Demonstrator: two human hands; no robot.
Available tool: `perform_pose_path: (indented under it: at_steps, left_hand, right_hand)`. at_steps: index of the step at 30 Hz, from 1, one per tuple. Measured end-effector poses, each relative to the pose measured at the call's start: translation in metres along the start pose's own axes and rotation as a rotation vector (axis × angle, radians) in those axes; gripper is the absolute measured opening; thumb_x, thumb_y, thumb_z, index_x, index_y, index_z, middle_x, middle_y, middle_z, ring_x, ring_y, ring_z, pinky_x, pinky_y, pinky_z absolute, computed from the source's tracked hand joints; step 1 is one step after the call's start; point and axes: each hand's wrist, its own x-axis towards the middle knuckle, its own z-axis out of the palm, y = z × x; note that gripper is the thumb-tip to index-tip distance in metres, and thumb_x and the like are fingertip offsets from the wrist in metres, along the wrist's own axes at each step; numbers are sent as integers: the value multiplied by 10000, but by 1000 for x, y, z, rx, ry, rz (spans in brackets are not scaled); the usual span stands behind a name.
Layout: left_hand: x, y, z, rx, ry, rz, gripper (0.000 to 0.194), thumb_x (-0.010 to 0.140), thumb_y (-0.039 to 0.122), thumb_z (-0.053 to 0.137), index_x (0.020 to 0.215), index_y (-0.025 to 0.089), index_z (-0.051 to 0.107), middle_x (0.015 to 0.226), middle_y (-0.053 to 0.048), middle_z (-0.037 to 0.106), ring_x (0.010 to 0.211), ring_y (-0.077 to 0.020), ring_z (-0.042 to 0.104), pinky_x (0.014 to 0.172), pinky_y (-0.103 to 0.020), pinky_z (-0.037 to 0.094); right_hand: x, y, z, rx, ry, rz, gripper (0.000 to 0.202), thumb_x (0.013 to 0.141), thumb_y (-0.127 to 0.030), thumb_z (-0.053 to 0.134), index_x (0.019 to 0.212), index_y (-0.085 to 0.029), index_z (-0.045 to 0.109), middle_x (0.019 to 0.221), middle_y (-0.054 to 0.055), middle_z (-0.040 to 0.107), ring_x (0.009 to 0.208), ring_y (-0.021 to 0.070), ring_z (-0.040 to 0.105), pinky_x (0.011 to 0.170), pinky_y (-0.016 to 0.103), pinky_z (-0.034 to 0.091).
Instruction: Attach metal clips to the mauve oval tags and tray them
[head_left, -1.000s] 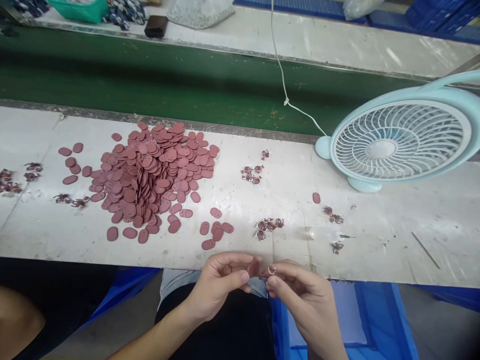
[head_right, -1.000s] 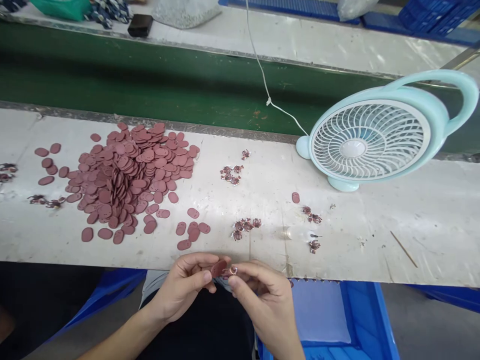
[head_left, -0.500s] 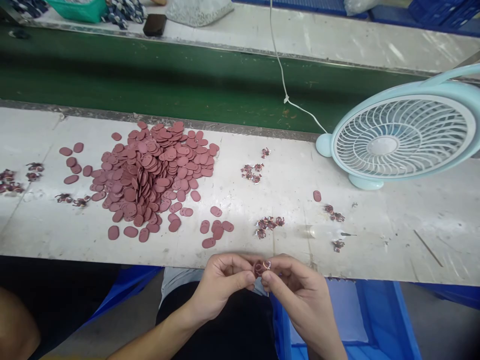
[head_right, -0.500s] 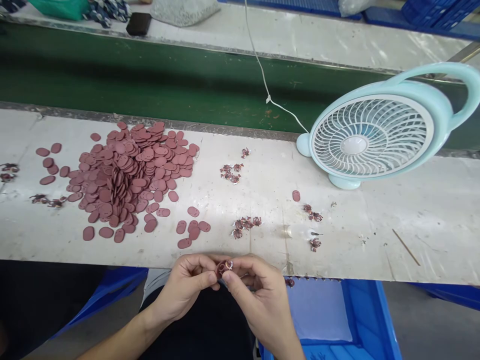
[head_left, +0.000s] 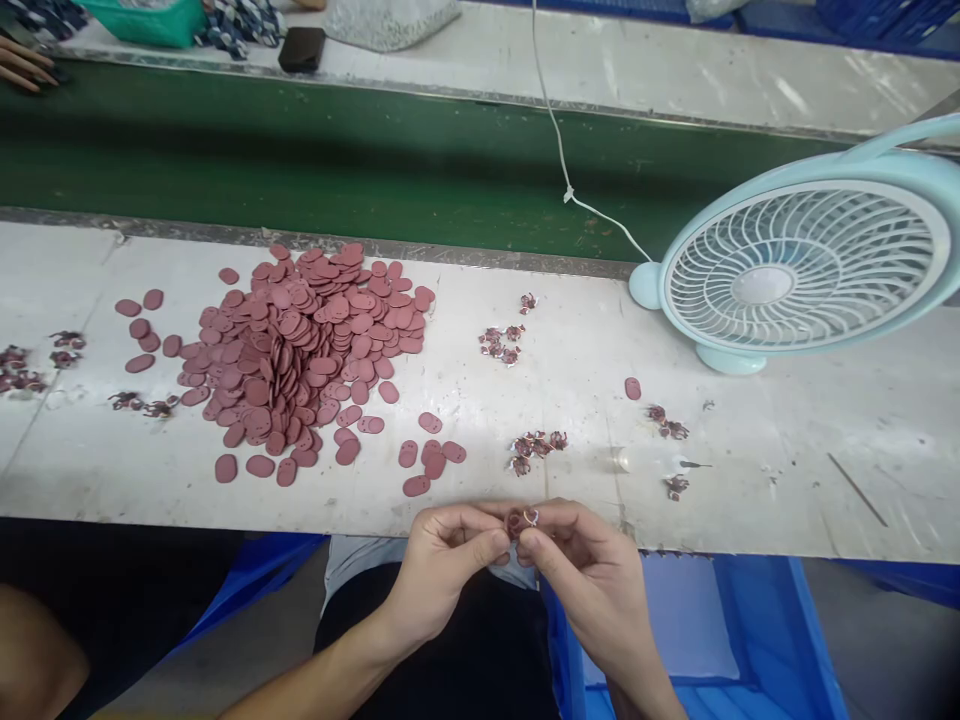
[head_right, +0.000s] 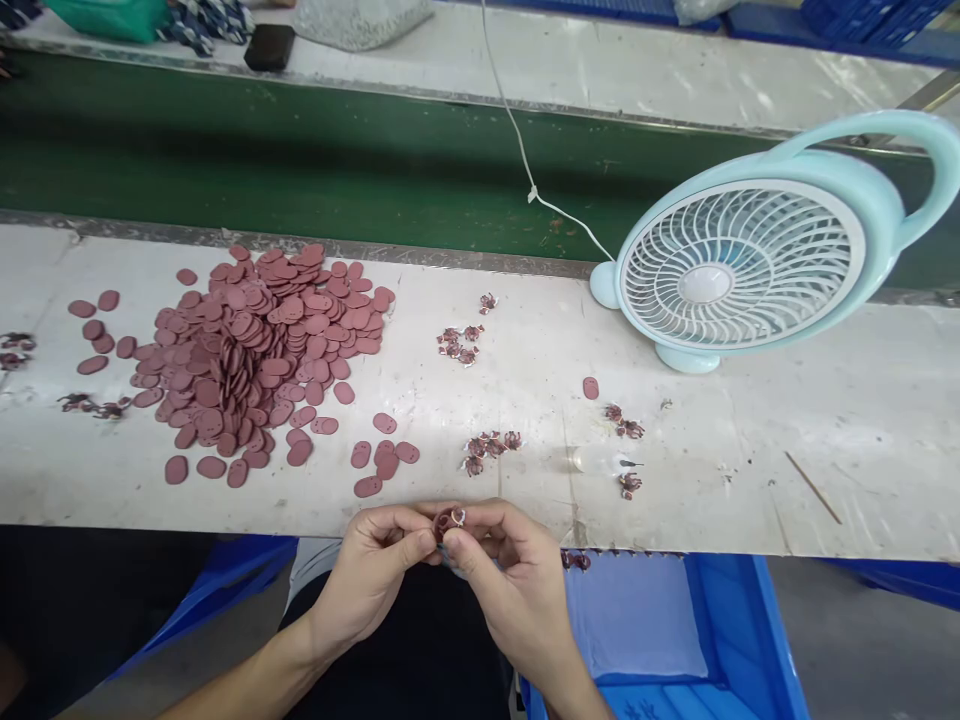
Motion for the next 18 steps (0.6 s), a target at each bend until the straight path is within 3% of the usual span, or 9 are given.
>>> perform_pose_path:
  at_steps: [4, 7, 10, 13, 15, 18]
  left_hand:
    - [-1, -7, -3, 42, -9, 45, 54, 812, 227, 806, 854, 201, 785, 1247, -96, 742, 955, -224, 748, 785, -307, 594]
    - [2, 3, -14, 232, -40, 123, 209, 831, 246, 787, 1037, 256, 755, 1385, -91, 659, 981, -239, 750, 767, -328, 609]
    - [15, 26, -34, 763, 11, 378, 213, 875, 221, 733, 1083, 264, 745, 1262, -79, 714, 1035, -234, 711, 821, -343, 596]
    - [36, 50, -51, 1363, 11, 606, 227, 916, 223, 672, 1133, 230, 736, 1198, -82, 743, 1118, -266, 643, 978, -422, 523]
    - [47, 59, -55, 1616, -39, 631, 221, 948, 242, 620, 1138, 211, 729, 1162, -77, 755, 1109, -279, 623, 984, -433, 500]
    - [56, 62, -51, 1799, -70, 590, 231, 975, 279, 572, 1145, 220, 716, 1106, -59, 750, 1068, -279, 622, 889, -397, 502]
  right_hand:
    - [-4, 14, -6, 106, 59, 19, 83, 880, -269, 780, 962, -265, 768, 793, 5, 752, 678, 113, 692, 647, 205, 593]
    - [-13, 26, -25, 251, 158, 20, 100, 862, -305, 794, 952, -261, 780, 810, 22, 749, 640, 127, 694, 587, 221, 594]
    - [-30, 36, -61, 256, 319, 27, 142, 812, -312, 836, 922, -232, 794, 848, 51, 753, 634, 143, 702, 558, 225, 597]
    - [-53, 53, -105, 142, 484, 31, 185, 778, -310, 860, 918, -212, 790, 835, 61, 755, 636, 149, 701, 588, 237, 612]
    - [-69, 68, -132, 31, 588, 44, 226, 767, -326, 866, 933, -203, 775, 837, 65, 756, 667, 167, 708, 604, 256, 622]
    - [-89, 97, -165, -225, 691, 94, 307, 798, -399, 824, 1006, -194, 731, 874, 71, 758, 738, 207, 726, 664, 329, 647]
